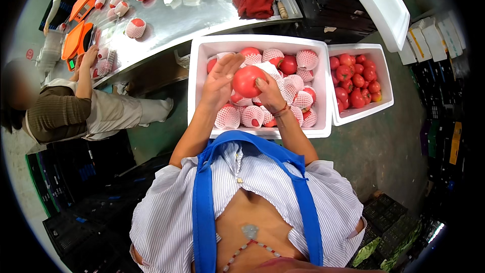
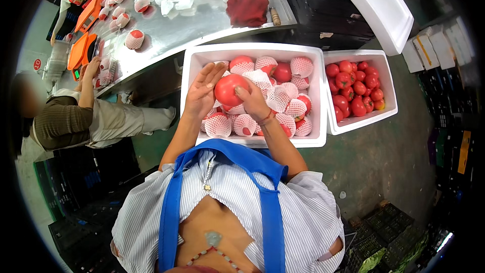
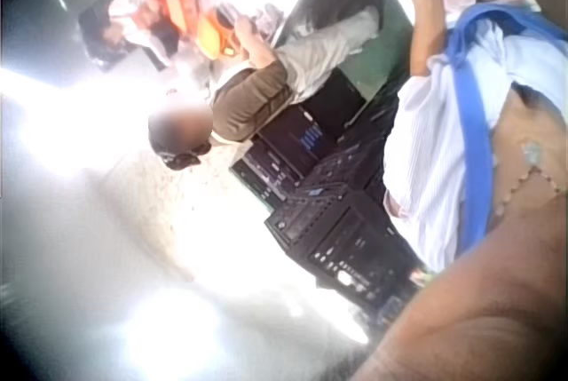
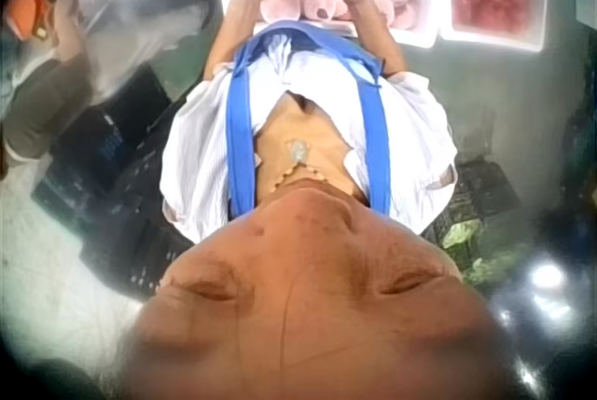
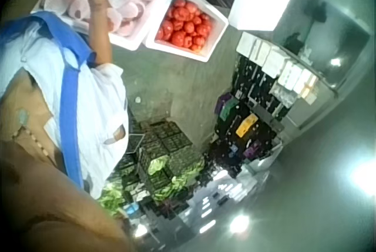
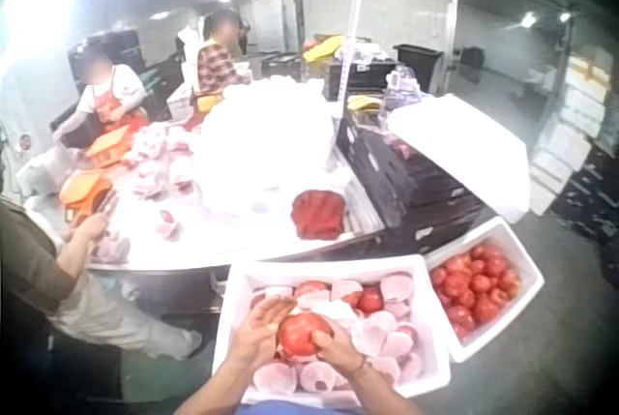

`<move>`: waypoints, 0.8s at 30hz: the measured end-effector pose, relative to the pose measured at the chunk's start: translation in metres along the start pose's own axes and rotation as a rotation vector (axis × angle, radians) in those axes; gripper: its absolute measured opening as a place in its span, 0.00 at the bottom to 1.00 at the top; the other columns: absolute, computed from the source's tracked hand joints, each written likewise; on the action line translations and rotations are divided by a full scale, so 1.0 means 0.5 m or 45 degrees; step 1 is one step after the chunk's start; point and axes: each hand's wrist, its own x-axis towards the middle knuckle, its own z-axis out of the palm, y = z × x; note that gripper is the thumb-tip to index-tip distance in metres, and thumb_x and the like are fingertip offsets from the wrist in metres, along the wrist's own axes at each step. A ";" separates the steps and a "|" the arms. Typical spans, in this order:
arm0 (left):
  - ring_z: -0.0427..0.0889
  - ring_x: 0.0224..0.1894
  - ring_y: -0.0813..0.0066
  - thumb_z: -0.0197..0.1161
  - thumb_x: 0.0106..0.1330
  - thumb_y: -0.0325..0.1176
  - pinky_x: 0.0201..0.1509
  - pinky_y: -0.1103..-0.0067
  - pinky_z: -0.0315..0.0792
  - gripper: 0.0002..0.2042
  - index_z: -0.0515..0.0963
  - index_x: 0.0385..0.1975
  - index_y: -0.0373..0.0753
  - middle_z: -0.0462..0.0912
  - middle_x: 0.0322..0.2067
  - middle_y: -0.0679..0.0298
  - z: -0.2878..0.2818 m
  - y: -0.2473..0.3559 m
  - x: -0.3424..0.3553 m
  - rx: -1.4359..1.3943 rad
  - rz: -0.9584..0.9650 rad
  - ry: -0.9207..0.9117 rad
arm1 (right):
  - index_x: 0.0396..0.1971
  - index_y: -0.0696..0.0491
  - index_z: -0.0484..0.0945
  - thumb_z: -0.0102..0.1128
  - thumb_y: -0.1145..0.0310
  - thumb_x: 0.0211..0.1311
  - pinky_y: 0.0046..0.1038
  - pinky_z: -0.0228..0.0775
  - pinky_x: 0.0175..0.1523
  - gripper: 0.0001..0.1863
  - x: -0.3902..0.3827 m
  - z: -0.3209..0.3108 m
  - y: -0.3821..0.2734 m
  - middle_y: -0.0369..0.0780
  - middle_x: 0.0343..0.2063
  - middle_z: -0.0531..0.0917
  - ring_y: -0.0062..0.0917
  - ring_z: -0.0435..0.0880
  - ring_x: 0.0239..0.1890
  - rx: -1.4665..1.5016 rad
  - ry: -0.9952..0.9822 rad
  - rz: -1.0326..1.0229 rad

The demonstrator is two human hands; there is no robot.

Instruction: The person wraps individual tomatoes in white foam netting and places them into a white styrofoam box. The person repeatedly picks tomatoes from a bin, wraps them by hand, and arranges them in the container.

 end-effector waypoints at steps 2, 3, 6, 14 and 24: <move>0.56 0.61 0.60 0.54 0.51 0.22 0.65 0.70 0.46 0.24 0.64 0.52 0.36 0.63 0.55 0.53 0.011 0.004 -0.004 -0.103 -0.018 0.030 | 0.49 0.62 0.64 0.49 0.59 0.58 0.26 0.63 0.53 0.25 -0.005 0.010 -0.004 0.42 0.43 0.73 0.24 0.72 0.45 0.198 -0.013 -0.042; 0.56 0.61 0.60 0.54 0.51 0.22 0.65 0.70 0.46 0.24 0.63 0.52 0.36 0.63 0.55 0.53 0.015 0.005 -0.004 -0.102 -0.021 0.027 | 0.49 0.62 0.63 0.49 0.58 0.58 0.27 0.62 0.53 0.26 -0.007 0.014 -0.005 0.42 0.43 0.73 0.24 0.72 0.45 0.297 -0.020 -0.062; 0.56 0.61 0.61 0.54 0.51 0.23 0.65 0.70 0.47 0.25 0.63 0.53 0.36 0.62 0.55 0.54 0.018 0.011 -0.007 0.006 -0.006 -0.036 | 0.49 0.63 0.63 0.46 0.56 0.60 0.28 0.62 0.54 0.26 -0.007 0.016 0.000 0.44 0.44 0.72 0.26 0.72 0.47 0.269 0.013 -0.103; 0.53 0.62 0.64 0.55 0.50 0.25 0.63 0.69 0.49 0.28 0.60 0.55 0.36 0.57 0.58 0.55 0.025 0.031 -0.028 0.613 0.031 -0.135 | 0.49 0.54 0.63 0.36 0.52 0.63 0.31 0.65 0.52 0.24 0.002 0.025 -0.017 0.42 0.45 0.72 0.27 0.73 0.47 0.615 0.168 0.189; 0.61 0.57 0.61 0.66 0.42 0.27 0.59 0.72 0.57 0.33 0.62 0.53 0.41 0.59 0.55 0.56 0.038 0.031 -0.002 1.641 0.047 -0.335 | 0.50 0.54 0.63 0.37 0.53 0.63 0.34 0.70 0.47 0.23 -0.012 0.015 -0.017 0.41 0.48 0.69 0.28 0.72 0.49 0.596 0.147 0.475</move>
